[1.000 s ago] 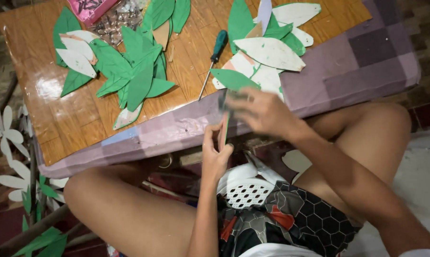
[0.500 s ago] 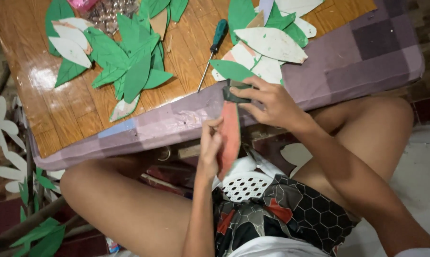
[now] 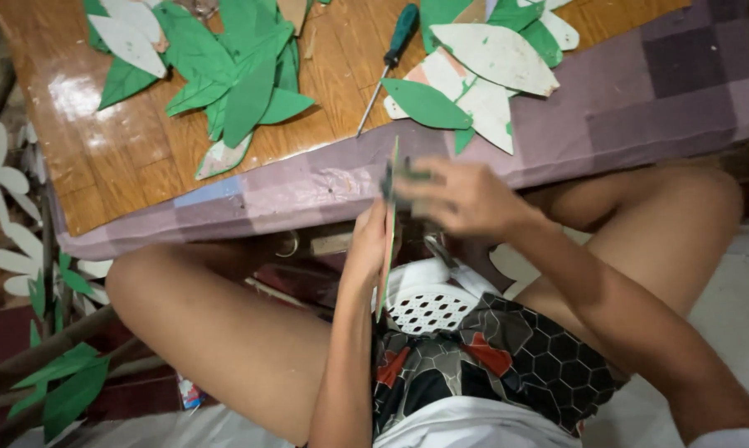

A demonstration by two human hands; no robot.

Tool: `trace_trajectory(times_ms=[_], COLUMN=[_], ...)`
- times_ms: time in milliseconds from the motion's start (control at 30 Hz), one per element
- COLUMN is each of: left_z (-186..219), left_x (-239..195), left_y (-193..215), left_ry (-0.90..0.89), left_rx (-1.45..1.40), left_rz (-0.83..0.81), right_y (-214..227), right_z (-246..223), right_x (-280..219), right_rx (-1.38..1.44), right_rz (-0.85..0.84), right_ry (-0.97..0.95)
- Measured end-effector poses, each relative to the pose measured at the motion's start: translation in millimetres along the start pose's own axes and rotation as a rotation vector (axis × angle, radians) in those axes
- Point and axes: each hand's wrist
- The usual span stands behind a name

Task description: Sanding the edges of leaf-shaped foam components to smooth them for assembly.

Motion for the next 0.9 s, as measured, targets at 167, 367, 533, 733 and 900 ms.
trace_trajectory(times_ms=[167,367,533,733,900], left_z=[-23,-10,-52,17,-1], left_x=[22,22,58,14,30], left_y=[7,-13,5,-40,-36], left_ry=[-0.040,-0.017,-0.016,-0.032,-0.074], left_rx=[0.004,-0.074,-0.006,-0.089,0.061], left_rz=[-0.005,-0.128,-0.042,-0.056,-0.005], right_y=[-5,26,-12,10,-12], right_z=[-11,-24,-24,9,-5], right_x=[-6,32,-12,-21,-37], right_rx=[-0.069,0.150,-0.098,-0.183,-0.065], right_rz=[-0.016,-0.158,-0.089,-0.028,0.010], right_ry=[0.045,-0.382,0.099,-0.108,0.077])
Point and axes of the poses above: each hand's wrist, its own x-axis towards the middle knuckle, its own y-axis out of the back of the hand, z = x × y, and after that the axes turned 14 degrees about y, right-handed
